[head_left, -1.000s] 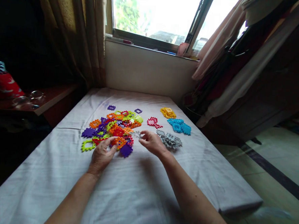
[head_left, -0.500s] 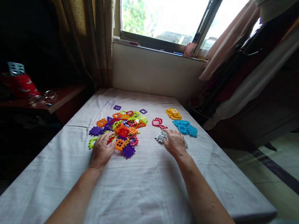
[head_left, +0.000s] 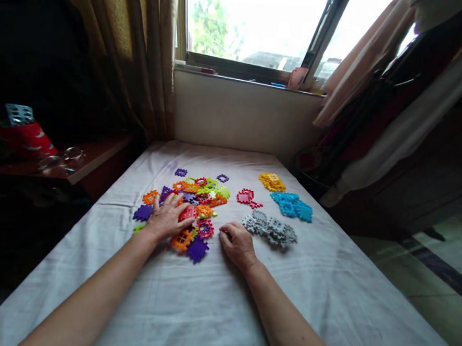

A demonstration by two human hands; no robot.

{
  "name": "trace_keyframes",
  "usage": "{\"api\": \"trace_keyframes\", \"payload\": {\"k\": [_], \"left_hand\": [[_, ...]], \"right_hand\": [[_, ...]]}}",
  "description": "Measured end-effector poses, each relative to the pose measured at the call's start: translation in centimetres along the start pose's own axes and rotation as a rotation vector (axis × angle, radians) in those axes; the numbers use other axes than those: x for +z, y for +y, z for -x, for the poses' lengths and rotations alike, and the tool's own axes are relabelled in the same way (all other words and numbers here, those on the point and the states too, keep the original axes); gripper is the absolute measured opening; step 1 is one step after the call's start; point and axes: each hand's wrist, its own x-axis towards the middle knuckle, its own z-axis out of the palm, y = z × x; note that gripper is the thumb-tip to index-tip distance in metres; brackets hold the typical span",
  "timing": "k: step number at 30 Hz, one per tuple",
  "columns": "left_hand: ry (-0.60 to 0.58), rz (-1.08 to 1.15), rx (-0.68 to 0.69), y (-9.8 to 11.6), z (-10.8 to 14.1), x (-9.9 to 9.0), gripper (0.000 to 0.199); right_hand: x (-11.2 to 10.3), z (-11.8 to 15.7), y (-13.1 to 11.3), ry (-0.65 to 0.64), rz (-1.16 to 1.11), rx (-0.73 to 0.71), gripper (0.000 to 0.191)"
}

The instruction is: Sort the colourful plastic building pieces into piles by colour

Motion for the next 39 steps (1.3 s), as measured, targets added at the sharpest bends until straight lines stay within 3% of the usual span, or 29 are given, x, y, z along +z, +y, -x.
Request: {"api": "trace_keyframes", "payload": {"k": [4,8,17,21,25,29,33,36,39], "left_hand": [[0.01,-0.022,-0.081,-3.7,2.3,0.0,0.057],[0.043,0.022,-0.089,-5.7,4.7,0.4,0.061],[0.155,0.1,-0.066,-5.8,6.4,1.6,0.054],[0.162,0.111,-0.063,-5.8,6.5,1.7,0.05],[0.143,0.109,-0.044,-5.9,6.5,1.6,0.051],[0.138,0.1,-0.034,-6.2,6.3,1.7,0.054],[0.151,0.093,-0.035,-6.6,6.1,2.0,0.055],[0.159,0.081,-0.045,-6.8,6.0,2.2,0.058],[0.158,0.059,-0.053,-6.9,5.9,2.3,0.059]], "right_hand": [[0.1,-0.6,-0.2,0.04,-0.012,0.01,0.026],[0.6,-2.8,-1.3,0.033,0.015,-0.053,0.033],[3.4,-10.3,-6.6,-0.197,0.172,-0.268,0.026],[4.6,-11.3,-7.9,-0.254,0.255,-0.283,0.026],[4.4,-11.1,-8.2,-0.214,0.237,-0.243,0.022],[1.6,-9.4,-6.1,-0.089,0.149,-0.159,0.021],[-4.2,-6.4,-0.8,0.024,0.073,0.122,0.027],[-8.6,-4.6,3.6,0.085,0.05,0.314,0.019],[-10.6,-3.8,6.5,0.093,-0.001,0.402,0.022]]}}
